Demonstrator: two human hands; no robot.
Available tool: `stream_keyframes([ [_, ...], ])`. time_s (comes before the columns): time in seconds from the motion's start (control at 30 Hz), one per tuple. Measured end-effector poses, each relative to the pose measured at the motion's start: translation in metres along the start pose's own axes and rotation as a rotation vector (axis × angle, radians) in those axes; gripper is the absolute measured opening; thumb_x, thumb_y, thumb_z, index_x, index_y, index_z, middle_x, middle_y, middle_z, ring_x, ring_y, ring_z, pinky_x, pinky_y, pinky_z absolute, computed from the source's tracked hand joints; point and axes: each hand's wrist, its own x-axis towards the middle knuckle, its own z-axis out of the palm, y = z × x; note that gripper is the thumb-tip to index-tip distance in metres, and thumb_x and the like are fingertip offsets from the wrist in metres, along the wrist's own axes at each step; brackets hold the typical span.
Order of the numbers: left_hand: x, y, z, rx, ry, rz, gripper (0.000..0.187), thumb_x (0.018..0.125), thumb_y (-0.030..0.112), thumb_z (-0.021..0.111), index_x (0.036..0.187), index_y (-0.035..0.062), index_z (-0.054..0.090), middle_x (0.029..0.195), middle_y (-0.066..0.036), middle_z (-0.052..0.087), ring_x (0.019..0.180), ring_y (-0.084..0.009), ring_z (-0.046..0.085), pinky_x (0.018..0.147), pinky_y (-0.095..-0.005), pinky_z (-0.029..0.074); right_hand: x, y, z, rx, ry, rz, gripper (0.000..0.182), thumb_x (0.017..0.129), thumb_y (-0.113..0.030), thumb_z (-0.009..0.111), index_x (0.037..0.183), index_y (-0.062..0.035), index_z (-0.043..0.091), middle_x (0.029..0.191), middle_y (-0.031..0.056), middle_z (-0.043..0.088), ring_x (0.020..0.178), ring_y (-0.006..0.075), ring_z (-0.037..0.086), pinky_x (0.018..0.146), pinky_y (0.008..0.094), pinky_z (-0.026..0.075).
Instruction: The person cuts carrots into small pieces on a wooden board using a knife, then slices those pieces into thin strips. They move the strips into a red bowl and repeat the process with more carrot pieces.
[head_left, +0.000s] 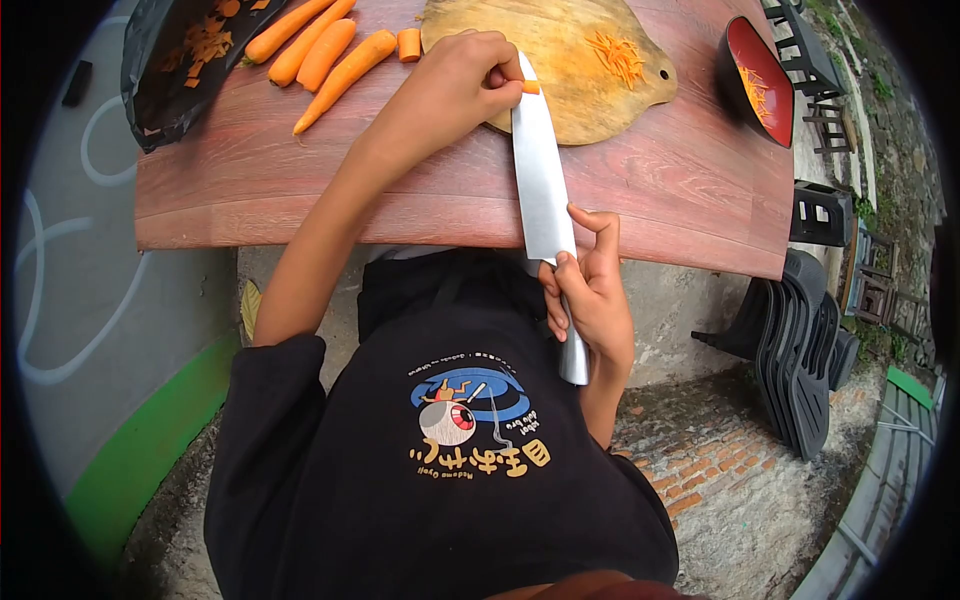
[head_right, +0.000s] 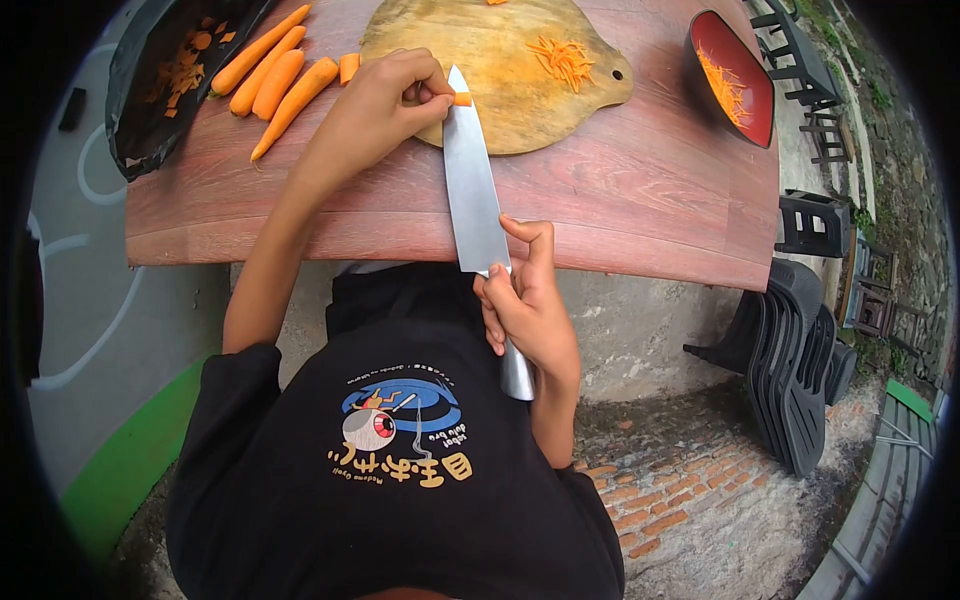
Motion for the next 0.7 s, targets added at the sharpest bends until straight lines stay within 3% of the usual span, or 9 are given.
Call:
stream_keyframes([
  [0.47, -0.005, -0.001, 0.002, -0.065, 0.023, -0.049, 0.014, 0.088, 0.011, 0.072, 0.089, -0.0018, 0.067, 0.082, -0.005, 0.060, 0.075, -0.0138, 0.057, 0.070, -0.0296, 0.048, 0.019, -0.008, 0.014, 0.021, -0.023, -0.015, 0.041, 0.106, -0.005, 0.042, 0.143, -0.0149, 0.028, 0.074, 0.0056, 0.049, 0.041, 0.0062, 0.040, 0.034, 0.0225, 0.038],
  [0.53, -0.008, 0.004, 0.000, 0.003, 0.066, -0.064, 0.013, 0.085, 0.009, 0.072, 0.087, -0.0035, 0.068, 0.083, -0.012, 0.065, 0.078, -0.0241, 0.064, 0.074, -0.0360, 0.052, 0.021, -0.009, 0.017, 0.039, -0.022, -0.011, 0.041, 0.106, -0.005, 0.042, 0.143, -0.0141, 0.028, 0.075, 0.0056, 0.050, 0.041, 0.0059, 0.041, 0.034, 0.0222, 0.038],
  [0.7, -0.004, -0.006, 0.004, 0.103, 0.159, 0.028, 0.012, 0.085, 0.009, 0.071, 0.087, -0.0025, 0.068, 0.085, -0.012, 0.065, 0.078, -0.0250, 0.064, 0.075, -0.0367, 0.052, 0.015, -0.014, 0.013, 0.016, -0.008, -0.036, 0.041, 0.106, -0.004, 0.043, 0.143, -0.0116, 0.027, 0.075, 0.0053, 0.051, 0.042, 0.0060, 0.042, 0.035, 0.0228, 0.039],
])
